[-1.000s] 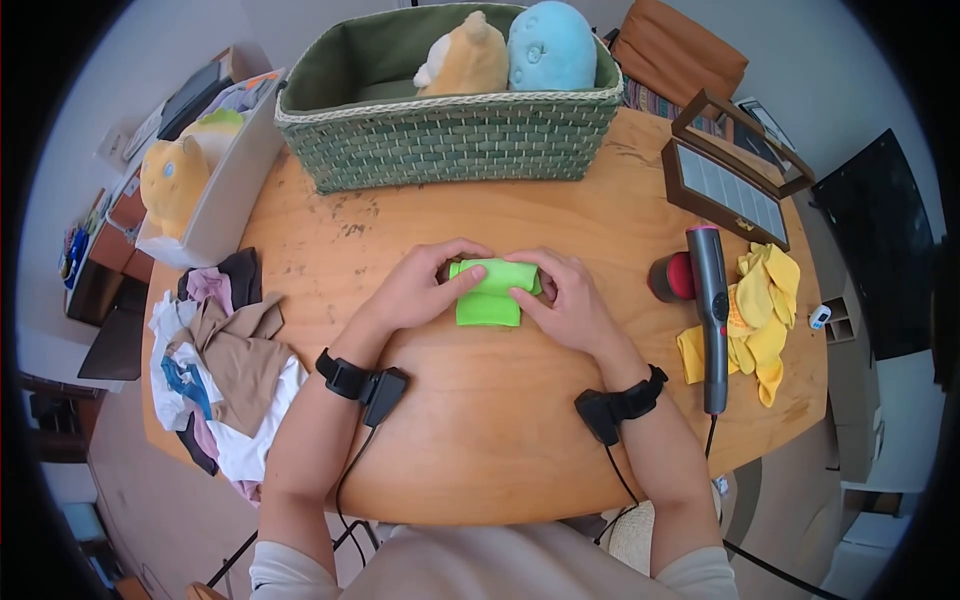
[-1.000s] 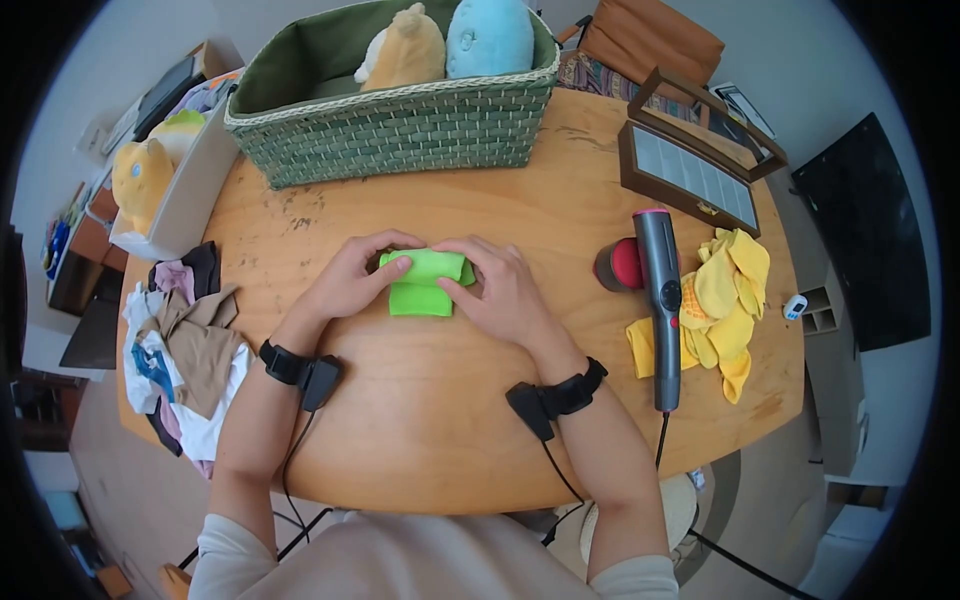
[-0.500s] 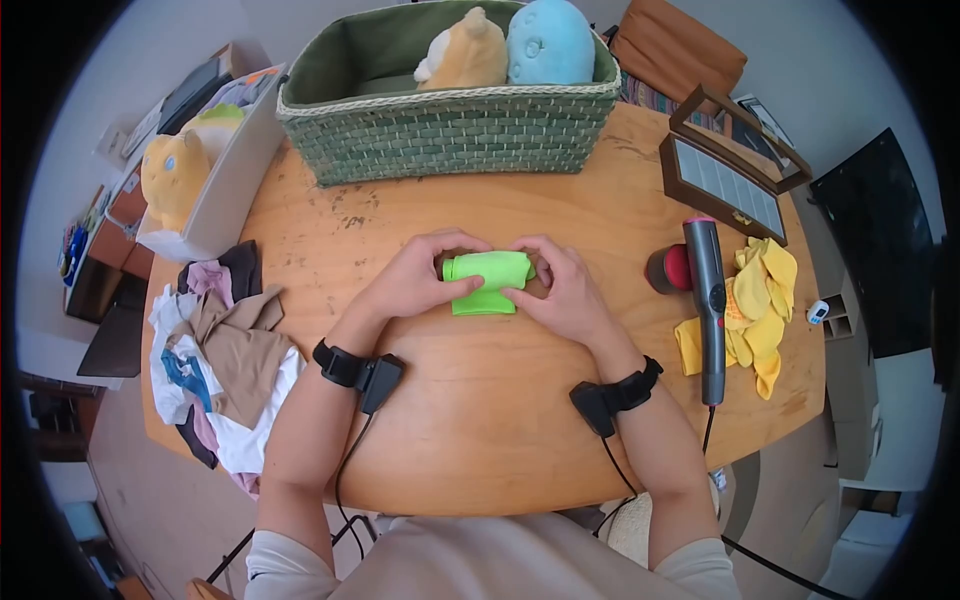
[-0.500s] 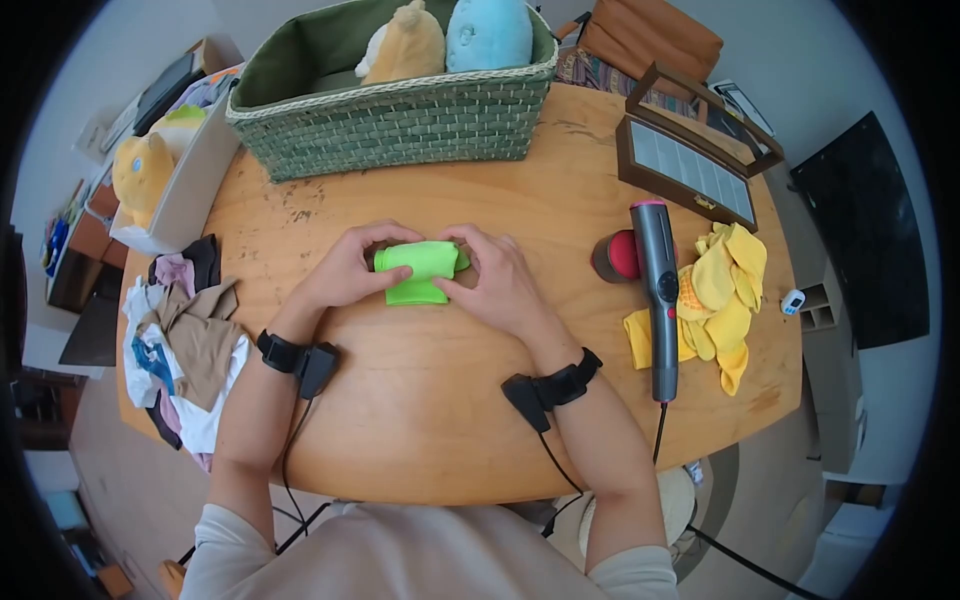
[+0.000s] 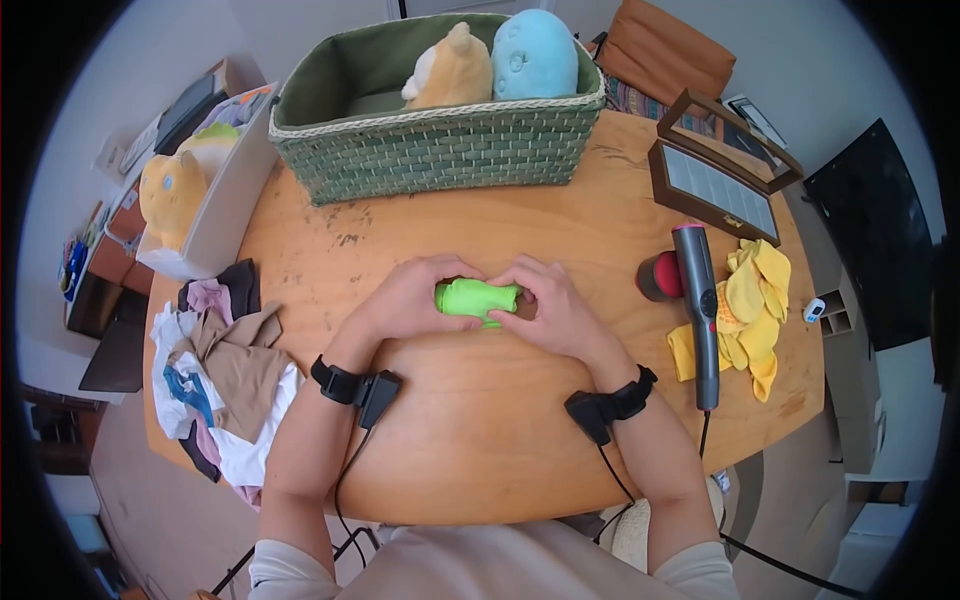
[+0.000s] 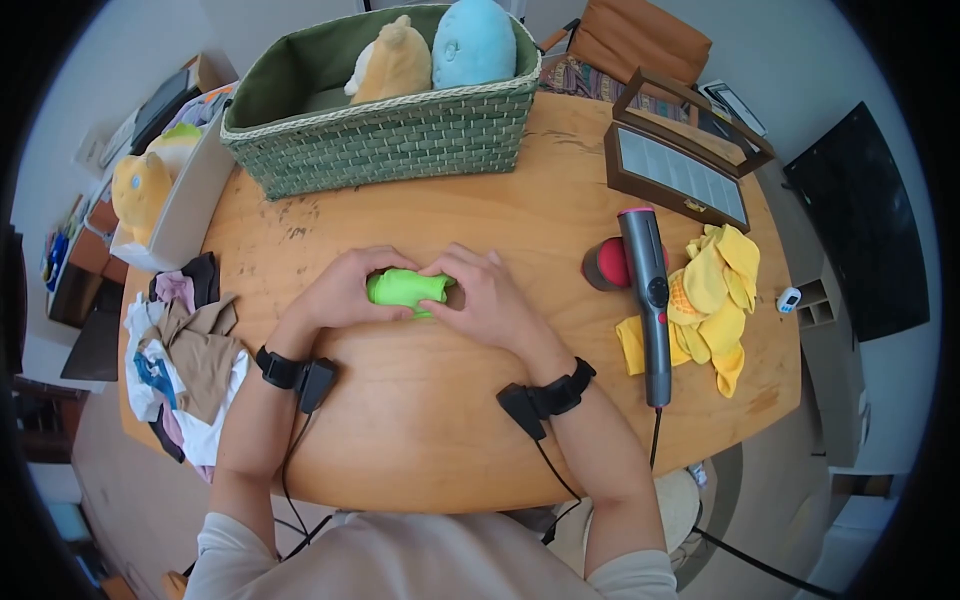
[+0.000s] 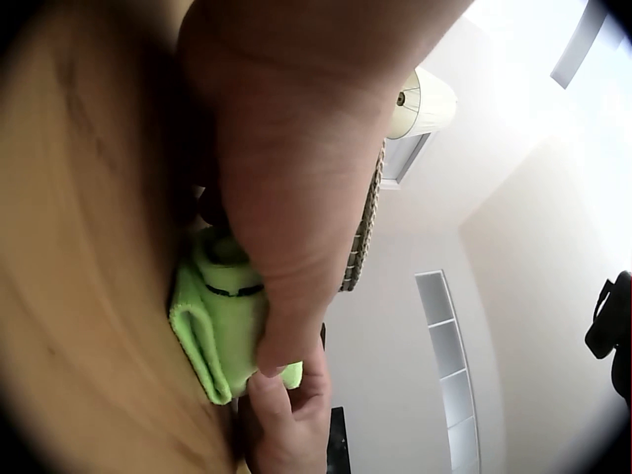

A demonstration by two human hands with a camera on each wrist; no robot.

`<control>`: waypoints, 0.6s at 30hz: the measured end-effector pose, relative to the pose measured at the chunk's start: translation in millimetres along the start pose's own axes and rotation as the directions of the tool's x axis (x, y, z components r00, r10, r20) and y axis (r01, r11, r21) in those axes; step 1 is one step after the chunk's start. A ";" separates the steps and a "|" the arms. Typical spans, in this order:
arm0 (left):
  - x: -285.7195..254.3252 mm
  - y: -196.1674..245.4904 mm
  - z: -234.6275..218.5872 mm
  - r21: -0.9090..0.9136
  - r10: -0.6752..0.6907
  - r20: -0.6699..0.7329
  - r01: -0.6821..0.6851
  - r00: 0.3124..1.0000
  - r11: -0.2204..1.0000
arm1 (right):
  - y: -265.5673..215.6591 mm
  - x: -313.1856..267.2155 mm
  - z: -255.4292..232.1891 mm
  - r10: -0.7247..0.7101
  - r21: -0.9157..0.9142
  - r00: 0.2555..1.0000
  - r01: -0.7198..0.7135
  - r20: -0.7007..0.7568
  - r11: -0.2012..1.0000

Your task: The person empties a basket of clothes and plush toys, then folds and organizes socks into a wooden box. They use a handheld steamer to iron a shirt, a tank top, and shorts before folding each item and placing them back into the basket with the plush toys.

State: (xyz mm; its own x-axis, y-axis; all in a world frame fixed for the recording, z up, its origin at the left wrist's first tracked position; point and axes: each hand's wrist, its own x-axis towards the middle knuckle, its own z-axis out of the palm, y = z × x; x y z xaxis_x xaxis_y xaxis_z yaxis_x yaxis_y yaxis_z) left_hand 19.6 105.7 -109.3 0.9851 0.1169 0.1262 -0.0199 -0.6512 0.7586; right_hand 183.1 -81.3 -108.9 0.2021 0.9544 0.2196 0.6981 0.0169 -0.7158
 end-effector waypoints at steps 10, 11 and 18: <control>-0.3 -2.9 5.4 -0.197 -0.103 -0.072 0.087 0.992 0.977 | -2.3 -0.7 8.2 -0.090 -0.002 0.991 0.090 -0.103 0.996; -0.4 -1.6 5.4 -0.205 -0.111 -0.081 0.093 0.990 0.974 | -2.3 -0.6 7.5 -0.092 -0.011 0.990 0.092 -0.110 0.996; 0.1 0.9 3.7 -0.182 -0.136 -0.067 0.122 0.988 0.976 | 1.0 -1.4 8.2 -0.015 0.036 0.999 0.017 -0.051 0.999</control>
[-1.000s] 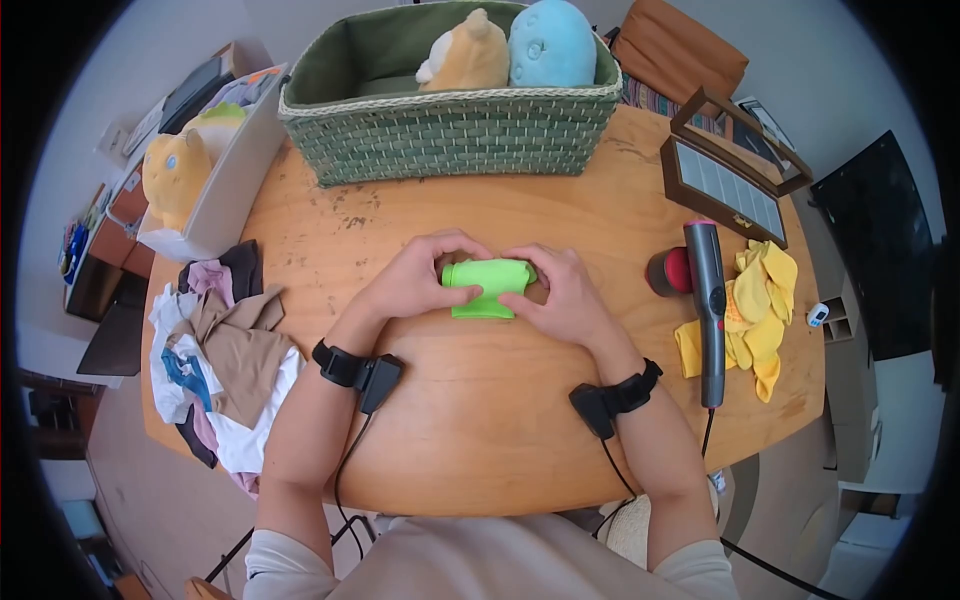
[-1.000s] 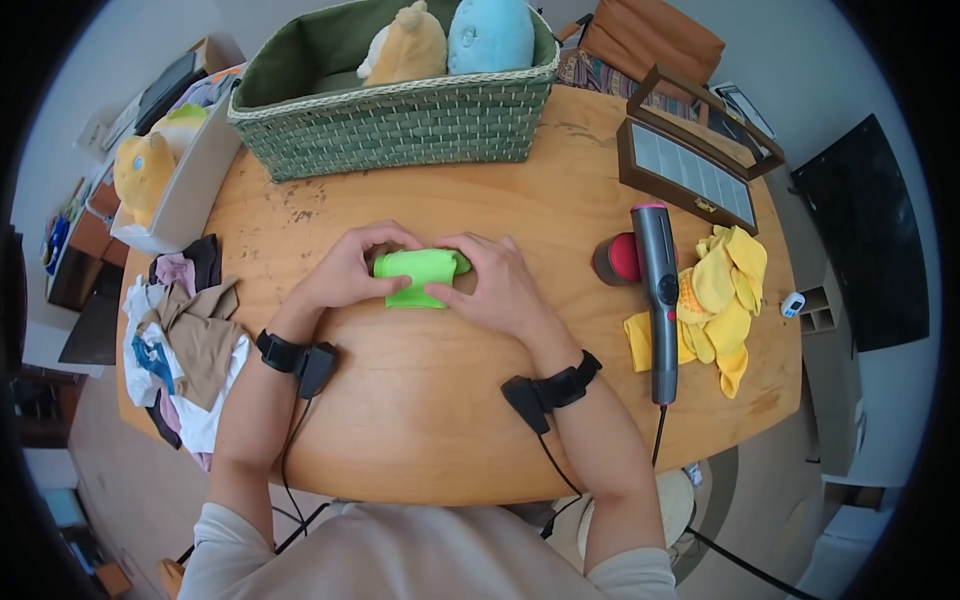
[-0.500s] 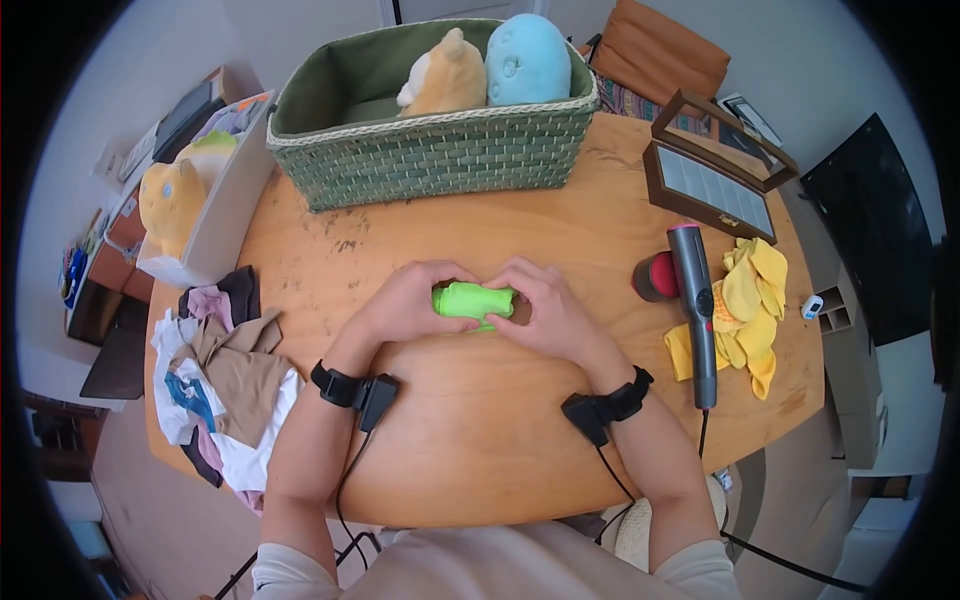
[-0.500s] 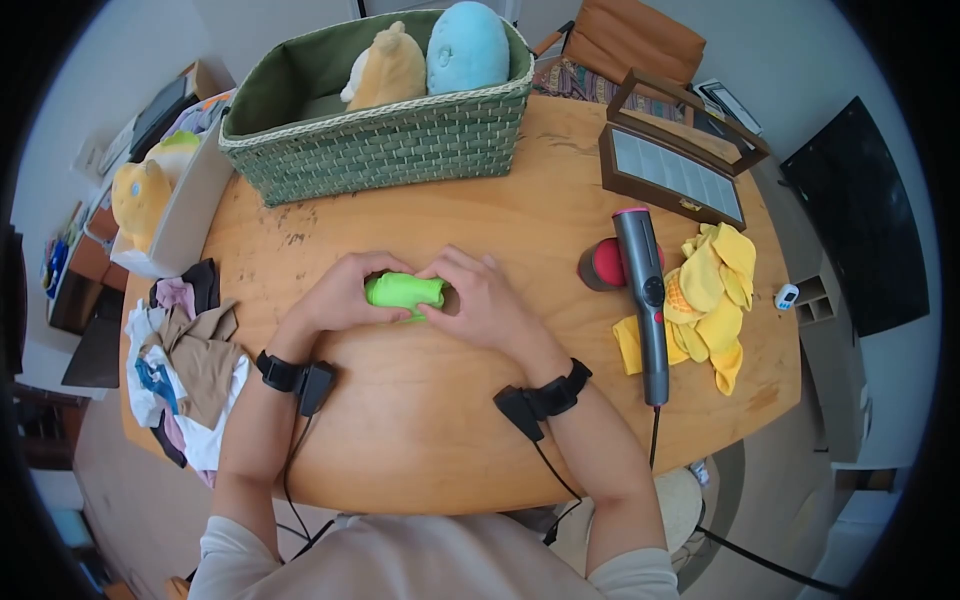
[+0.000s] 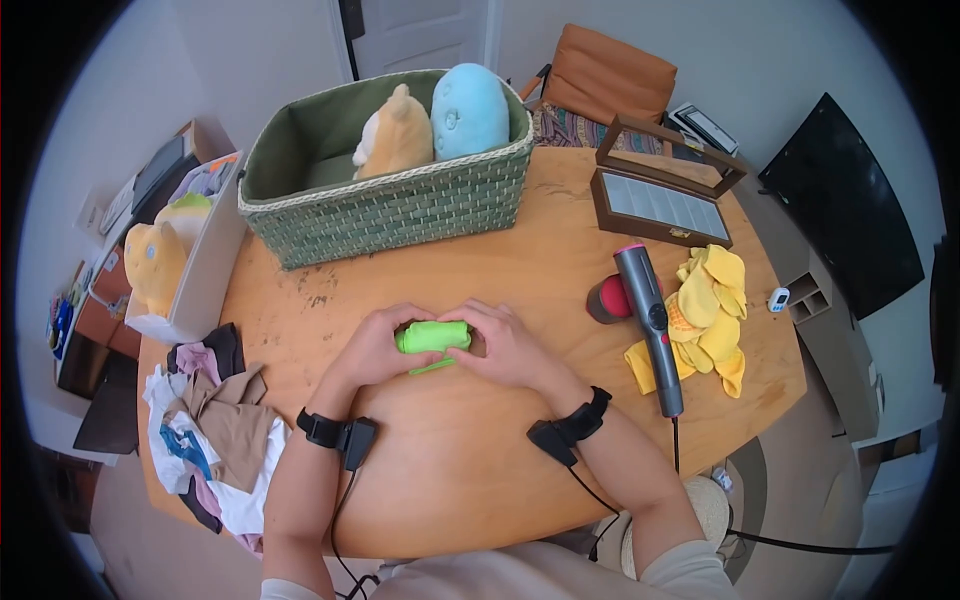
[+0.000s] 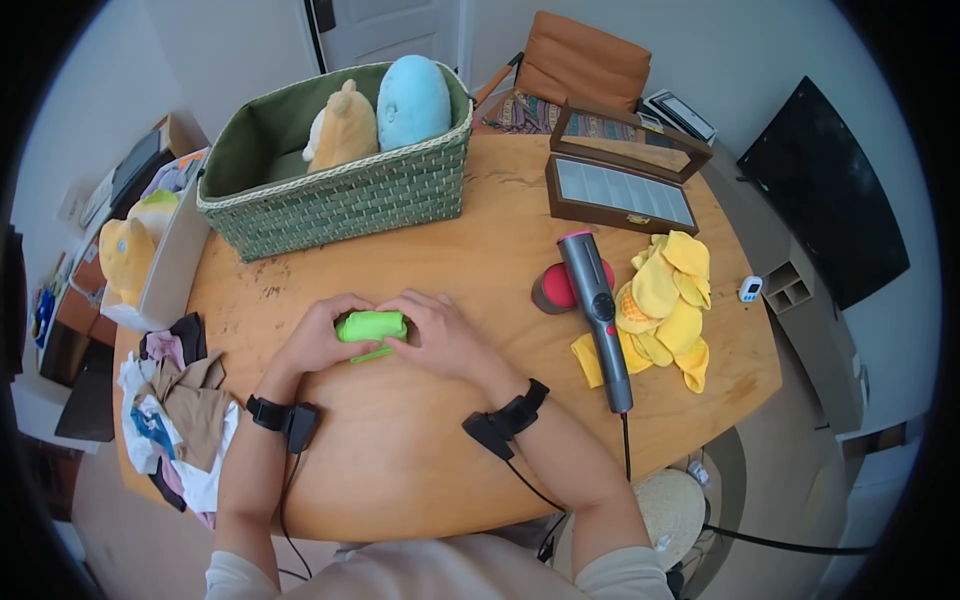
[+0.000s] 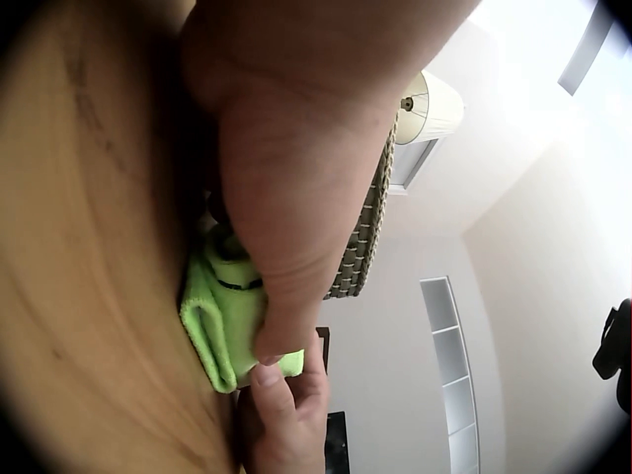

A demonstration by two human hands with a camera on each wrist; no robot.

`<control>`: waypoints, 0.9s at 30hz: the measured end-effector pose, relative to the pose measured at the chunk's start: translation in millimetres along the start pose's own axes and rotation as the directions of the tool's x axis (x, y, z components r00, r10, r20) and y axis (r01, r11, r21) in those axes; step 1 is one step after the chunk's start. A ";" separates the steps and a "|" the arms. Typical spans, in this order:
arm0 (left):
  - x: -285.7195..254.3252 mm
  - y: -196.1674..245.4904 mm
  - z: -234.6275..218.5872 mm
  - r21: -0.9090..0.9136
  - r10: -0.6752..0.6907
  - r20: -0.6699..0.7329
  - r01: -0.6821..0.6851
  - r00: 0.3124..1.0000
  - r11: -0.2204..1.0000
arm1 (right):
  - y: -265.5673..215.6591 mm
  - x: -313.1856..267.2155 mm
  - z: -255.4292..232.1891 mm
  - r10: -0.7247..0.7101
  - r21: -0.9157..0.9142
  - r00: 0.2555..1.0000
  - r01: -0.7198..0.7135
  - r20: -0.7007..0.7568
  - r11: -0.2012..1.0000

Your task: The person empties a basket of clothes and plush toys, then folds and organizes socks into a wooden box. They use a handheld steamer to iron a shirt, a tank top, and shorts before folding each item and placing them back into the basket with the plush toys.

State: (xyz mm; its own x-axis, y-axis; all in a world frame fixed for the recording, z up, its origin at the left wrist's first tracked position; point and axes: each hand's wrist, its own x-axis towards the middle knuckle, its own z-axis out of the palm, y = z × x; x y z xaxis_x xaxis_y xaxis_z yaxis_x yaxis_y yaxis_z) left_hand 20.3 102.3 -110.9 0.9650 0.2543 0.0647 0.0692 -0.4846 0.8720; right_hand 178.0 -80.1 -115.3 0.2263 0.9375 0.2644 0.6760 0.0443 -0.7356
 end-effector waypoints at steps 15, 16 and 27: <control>-0.9 -1.0 0.5 -0.018 0.014 -0.002 -0.014 1.000 1.000 | -13.9 56.0 -251.0 0.122 -0.509 0.975 -0.201 -0.185 0.837; -1.0 -0.9 0.2 -0.021 0.021 -0.003 -0.021 1.000 1.000 | -1.2 47.9 -269.3 0.256 -0.594 0.955 -0.295 -0.151 0.749; 0.4 6.5 -1.0 -0.010 -0.025 0.016 0.025 1.000 1.000 | 136.9 -40.1 -304.6 0.538 -0.791 0.841 -0.365 -0.054 0.491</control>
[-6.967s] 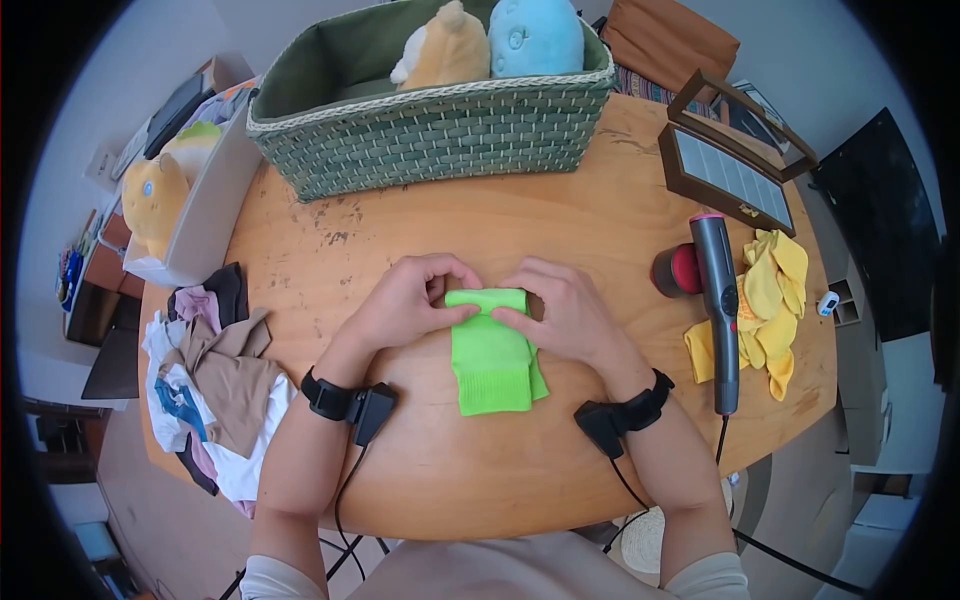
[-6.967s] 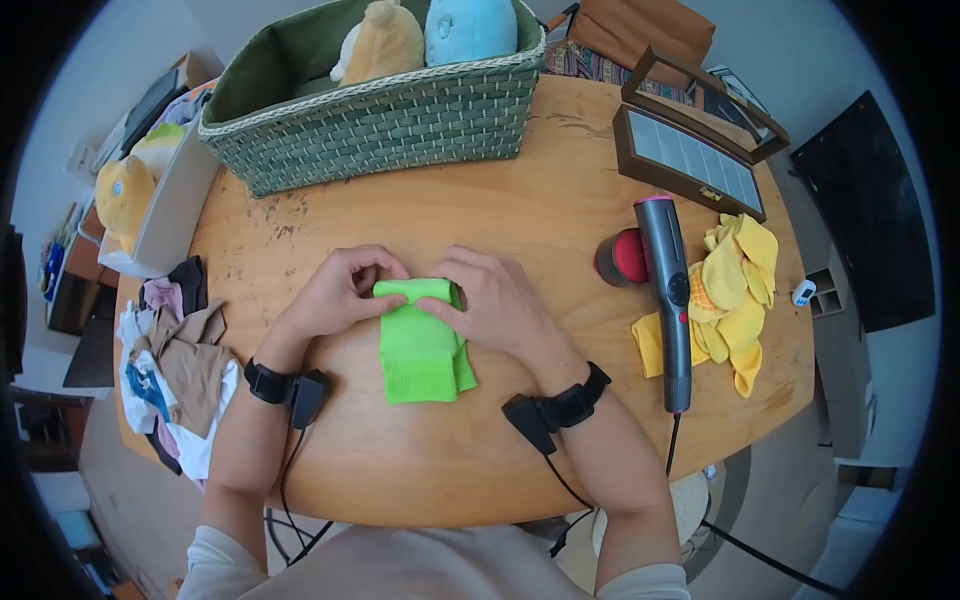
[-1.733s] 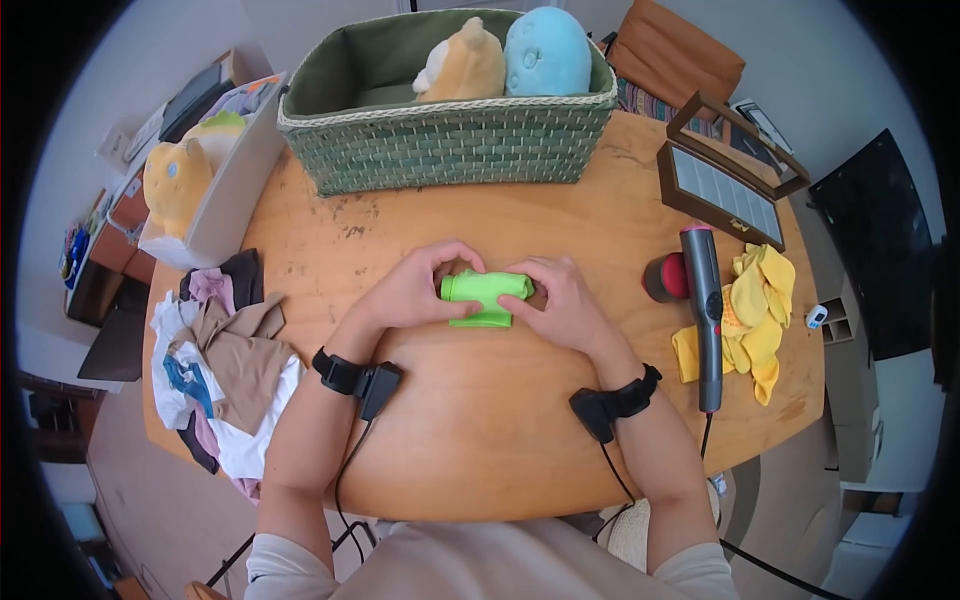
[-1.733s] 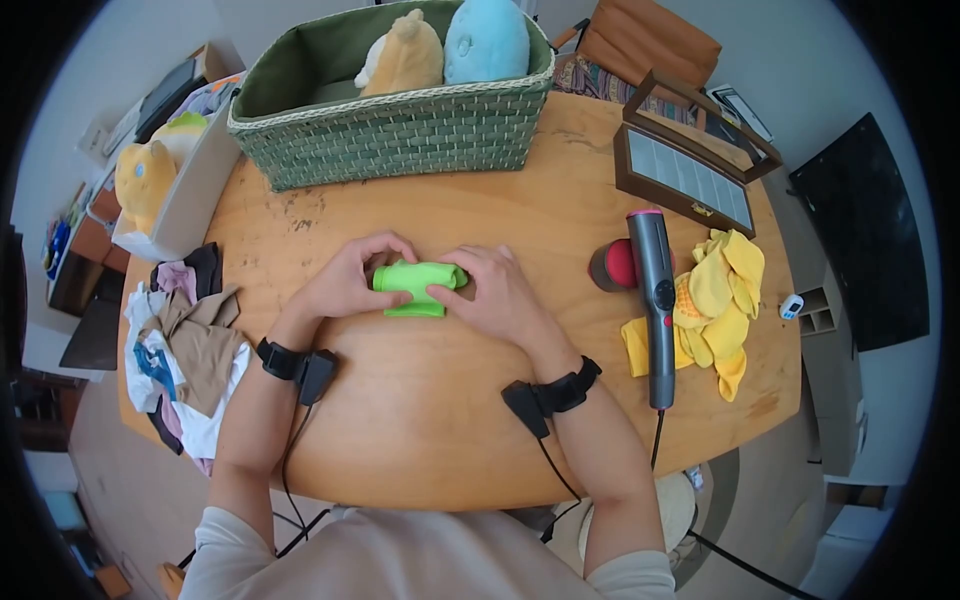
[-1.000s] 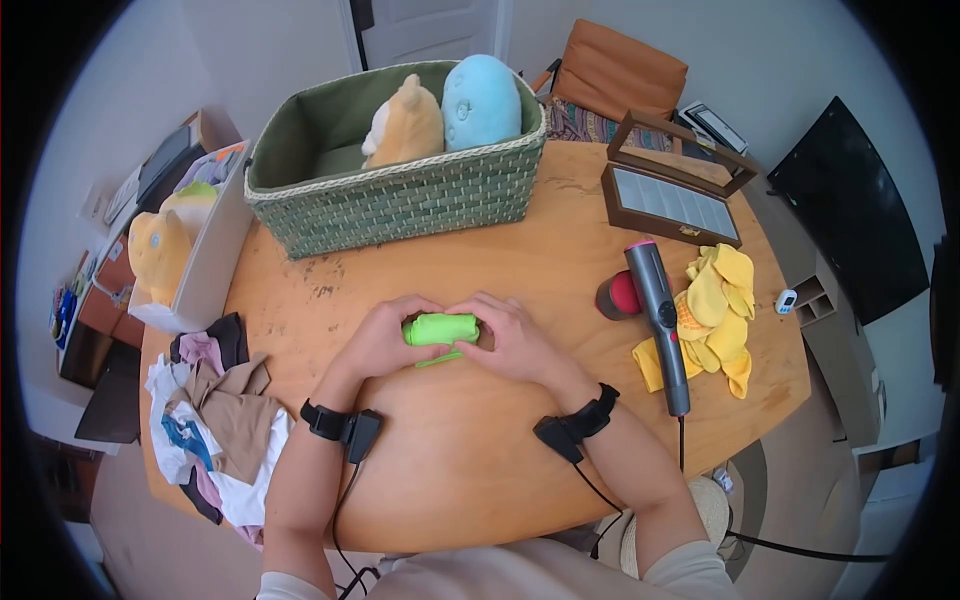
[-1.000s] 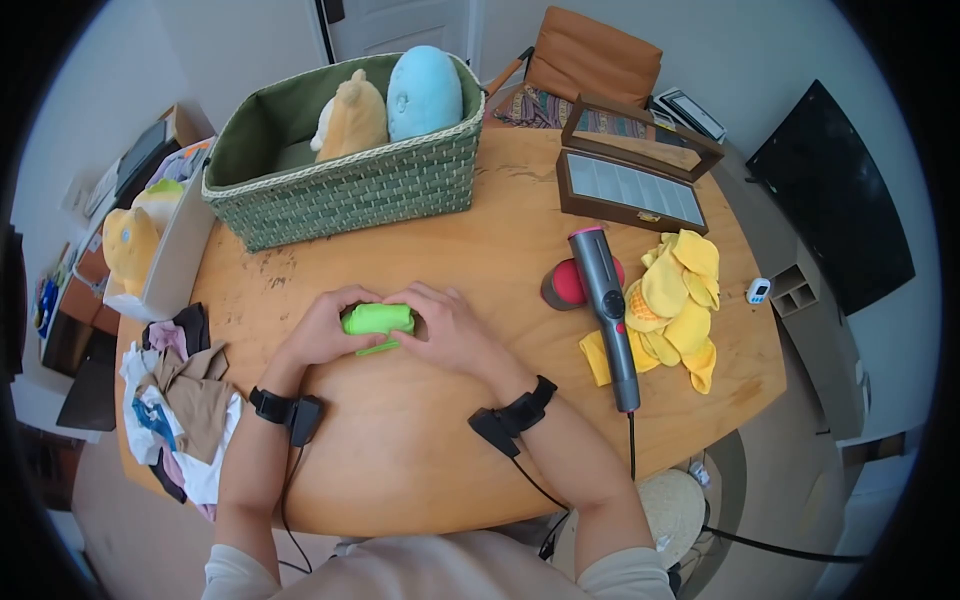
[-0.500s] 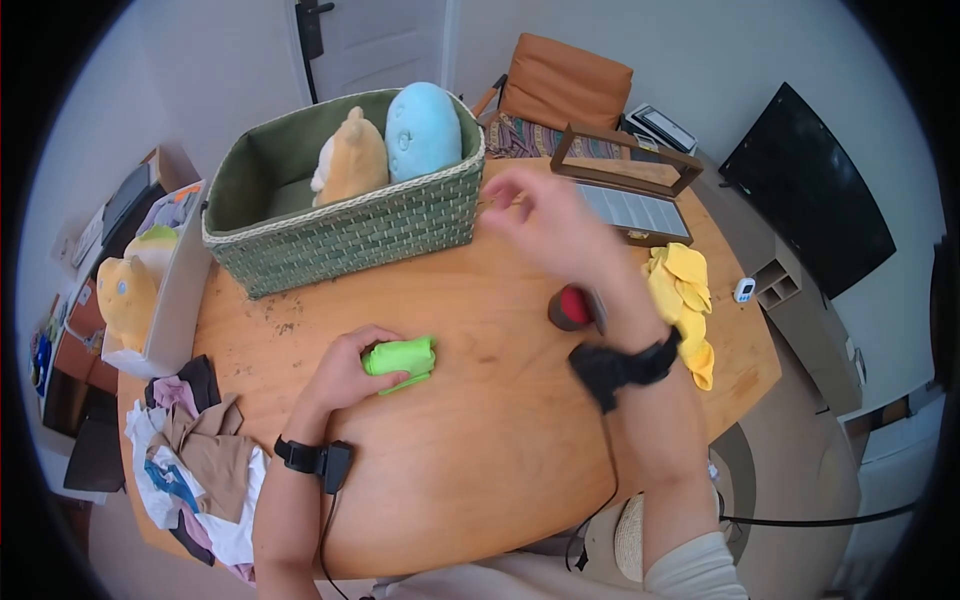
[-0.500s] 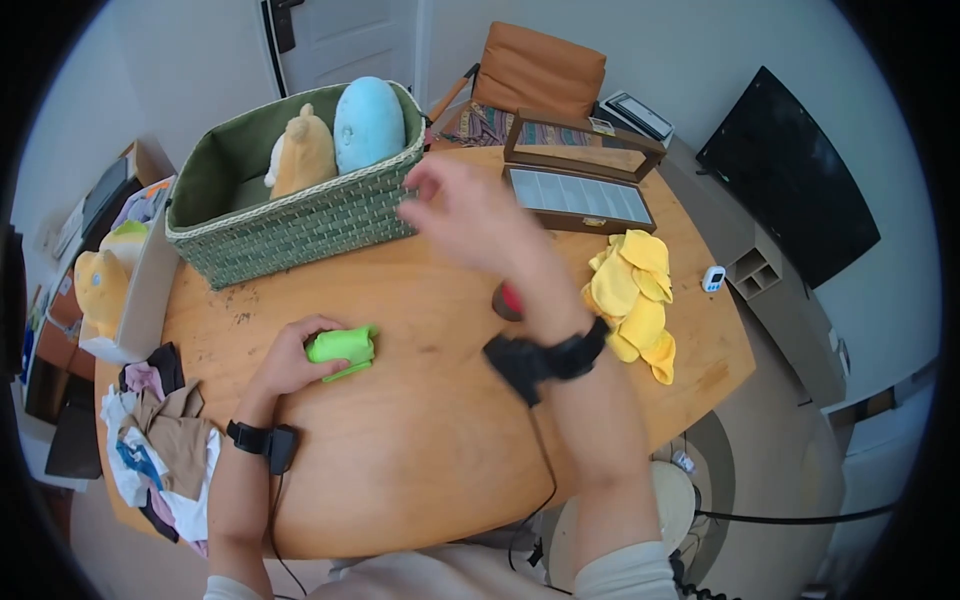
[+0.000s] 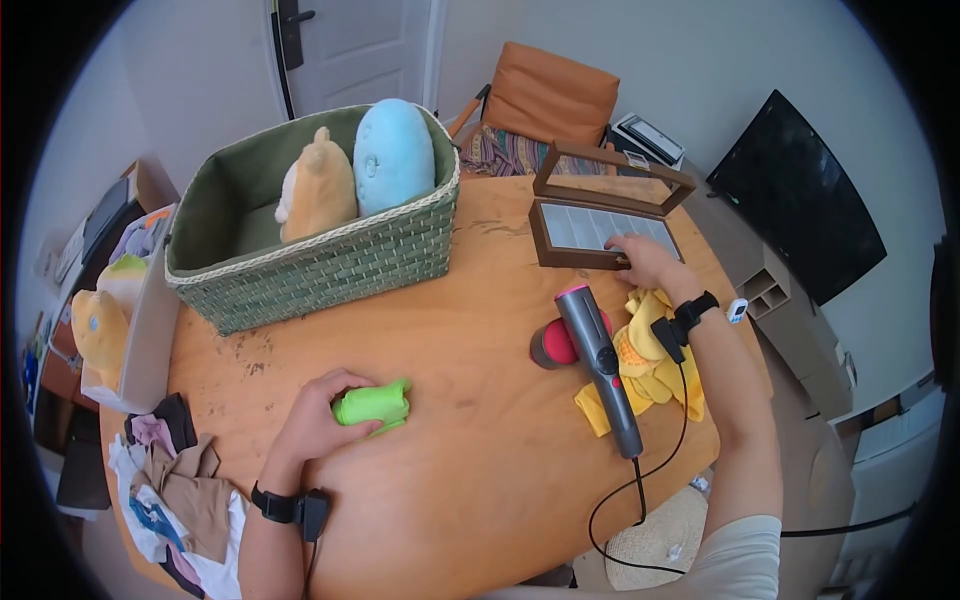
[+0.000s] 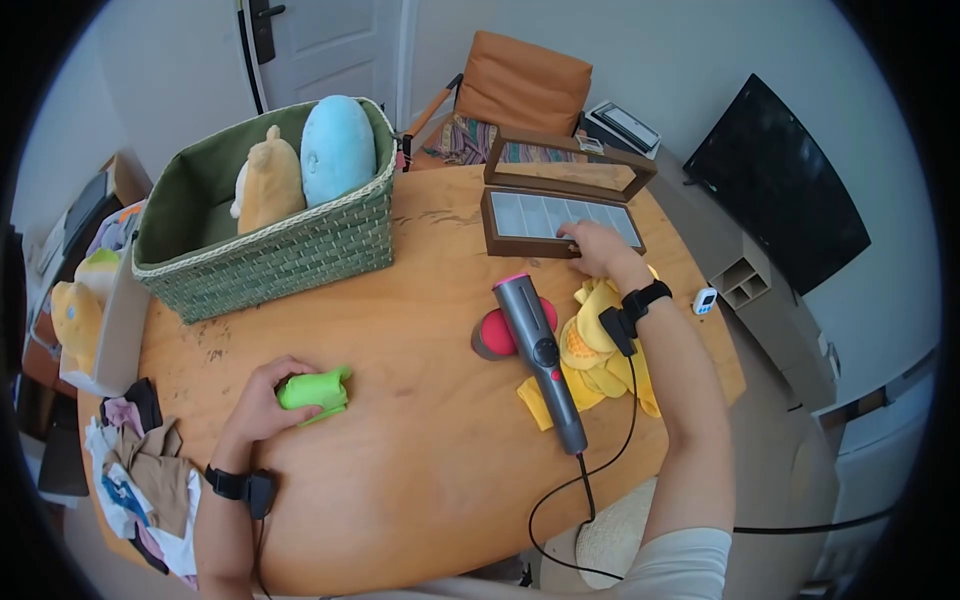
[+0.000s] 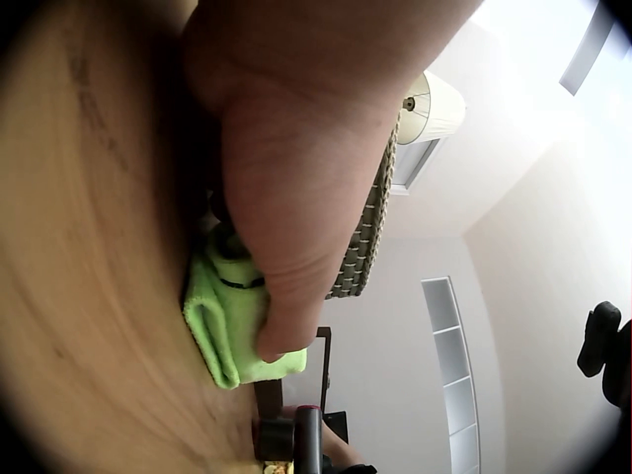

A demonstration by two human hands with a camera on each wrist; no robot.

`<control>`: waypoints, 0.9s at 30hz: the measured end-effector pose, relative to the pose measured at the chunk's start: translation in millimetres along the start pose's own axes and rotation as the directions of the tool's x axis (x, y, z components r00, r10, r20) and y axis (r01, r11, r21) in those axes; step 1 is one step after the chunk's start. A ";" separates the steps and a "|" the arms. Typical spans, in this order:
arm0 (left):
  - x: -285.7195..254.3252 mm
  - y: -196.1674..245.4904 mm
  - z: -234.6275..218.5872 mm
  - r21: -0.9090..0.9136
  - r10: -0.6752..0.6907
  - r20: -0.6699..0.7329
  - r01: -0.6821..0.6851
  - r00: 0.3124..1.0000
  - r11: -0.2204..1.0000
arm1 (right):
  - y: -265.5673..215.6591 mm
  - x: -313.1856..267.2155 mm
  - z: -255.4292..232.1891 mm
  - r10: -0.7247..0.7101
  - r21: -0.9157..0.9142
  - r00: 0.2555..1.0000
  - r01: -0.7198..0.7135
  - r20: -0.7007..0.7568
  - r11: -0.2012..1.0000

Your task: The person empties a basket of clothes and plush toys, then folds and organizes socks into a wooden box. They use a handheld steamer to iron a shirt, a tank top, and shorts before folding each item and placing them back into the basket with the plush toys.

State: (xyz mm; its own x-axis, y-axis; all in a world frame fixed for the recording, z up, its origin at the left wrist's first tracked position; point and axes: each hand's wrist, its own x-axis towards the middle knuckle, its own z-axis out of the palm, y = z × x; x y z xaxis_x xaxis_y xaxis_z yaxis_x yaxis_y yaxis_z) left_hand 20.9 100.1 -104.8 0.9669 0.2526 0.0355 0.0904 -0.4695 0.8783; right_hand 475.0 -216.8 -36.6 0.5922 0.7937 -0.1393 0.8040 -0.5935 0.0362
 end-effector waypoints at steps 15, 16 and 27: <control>0.5 4.6 -0.5 0.019 0.057 -0.007 -0.057 0.998 0.998 | 4.3 -9.2 13.2 -0.050 -0.146 0.983 0.025 -0.175 0.989; 0.2 4.5 -0.1 0.024 0.044 -0.017 -0.044 0.999 0.999 | 5.2 -9.6 9.9 -0.066 -0.141 0.983 0.041 -0.173 0.989; -2.4 -0.9 -2.8 0.073 0.058 0.001 -0.058 0.998 0.996 | -101.5 -103.6 -148.2 -0.122 0.081 0.894 0.173 -0.431 0.982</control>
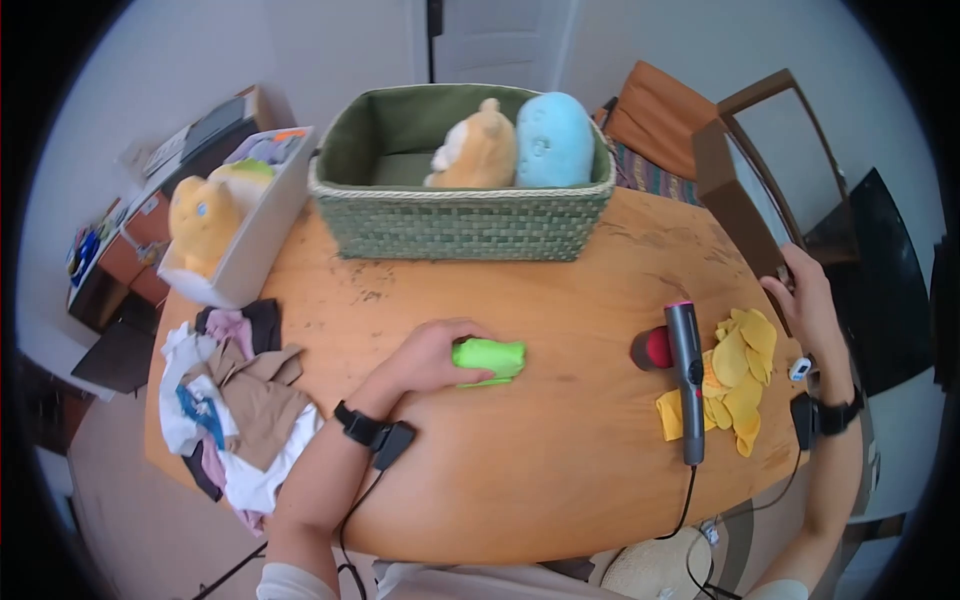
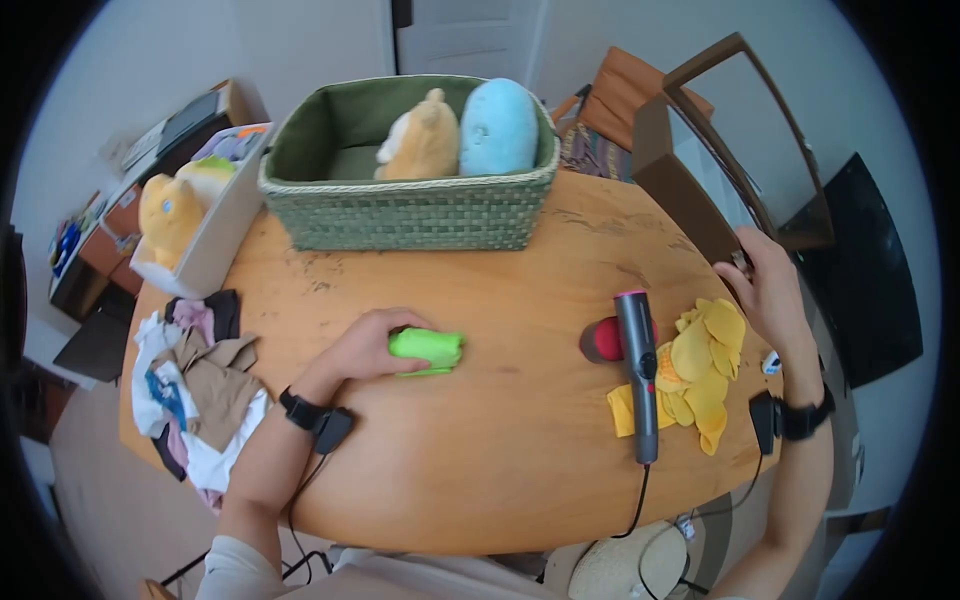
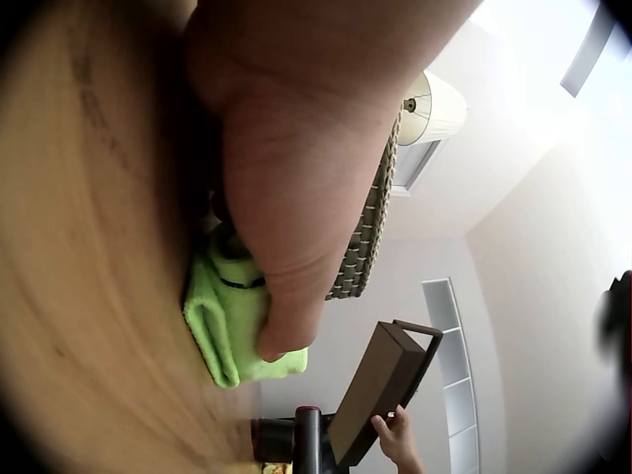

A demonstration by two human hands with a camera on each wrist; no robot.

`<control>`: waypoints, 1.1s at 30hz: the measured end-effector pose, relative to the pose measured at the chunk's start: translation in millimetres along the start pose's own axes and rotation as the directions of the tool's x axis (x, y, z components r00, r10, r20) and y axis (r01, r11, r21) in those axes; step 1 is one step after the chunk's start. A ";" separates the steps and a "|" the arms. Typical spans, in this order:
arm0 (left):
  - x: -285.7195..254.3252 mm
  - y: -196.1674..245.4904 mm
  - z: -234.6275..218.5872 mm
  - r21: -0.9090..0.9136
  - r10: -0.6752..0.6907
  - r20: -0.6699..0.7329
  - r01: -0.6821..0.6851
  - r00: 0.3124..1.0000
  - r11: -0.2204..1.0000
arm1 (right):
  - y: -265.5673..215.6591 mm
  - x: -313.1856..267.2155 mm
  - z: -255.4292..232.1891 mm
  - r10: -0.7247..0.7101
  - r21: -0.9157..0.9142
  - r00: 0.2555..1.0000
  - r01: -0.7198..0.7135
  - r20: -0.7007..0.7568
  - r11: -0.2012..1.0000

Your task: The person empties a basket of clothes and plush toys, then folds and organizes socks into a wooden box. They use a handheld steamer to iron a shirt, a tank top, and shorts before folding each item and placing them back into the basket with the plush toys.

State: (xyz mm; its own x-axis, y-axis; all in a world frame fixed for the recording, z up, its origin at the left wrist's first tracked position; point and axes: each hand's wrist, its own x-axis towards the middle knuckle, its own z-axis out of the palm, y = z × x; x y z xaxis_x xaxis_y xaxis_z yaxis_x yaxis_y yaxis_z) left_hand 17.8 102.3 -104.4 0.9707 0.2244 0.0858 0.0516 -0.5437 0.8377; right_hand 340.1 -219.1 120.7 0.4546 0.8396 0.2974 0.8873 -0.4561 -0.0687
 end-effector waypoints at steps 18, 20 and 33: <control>-145.7 -94.0 -69.1 -0.930 -0.245 0.173 0.240 0.954 0.279 | -214.3 -44.7 91.8 -0.385 0.168 0.920 0.368 0.080 0.915; -163.3 -128.9 -88.0 -0.929 -0.168 0.194 0.236 0.967 0.285 | -223.8 -50.7 118.0 -0.387 0.170 0.918 0.369 0.089 0.914; -174.2 -65.7 -108.5 -0.701 -0.287 0.068 0.250 0.956 0.668 | -243.2 -85.3 211.4 -0.394 0.014 0.913 0.395 0.109 0.919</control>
State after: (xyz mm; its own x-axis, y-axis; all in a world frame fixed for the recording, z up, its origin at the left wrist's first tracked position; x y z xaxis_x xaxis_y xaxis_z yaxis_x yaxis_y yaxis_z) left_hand -180.2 186.7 -115.8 0.9288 0.3153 -0.1949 0.1128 0.2604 0.9589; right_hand 102.0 -117.4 -89.2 0.0743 0.9781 0.1943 0.9956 -0.0838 0.0411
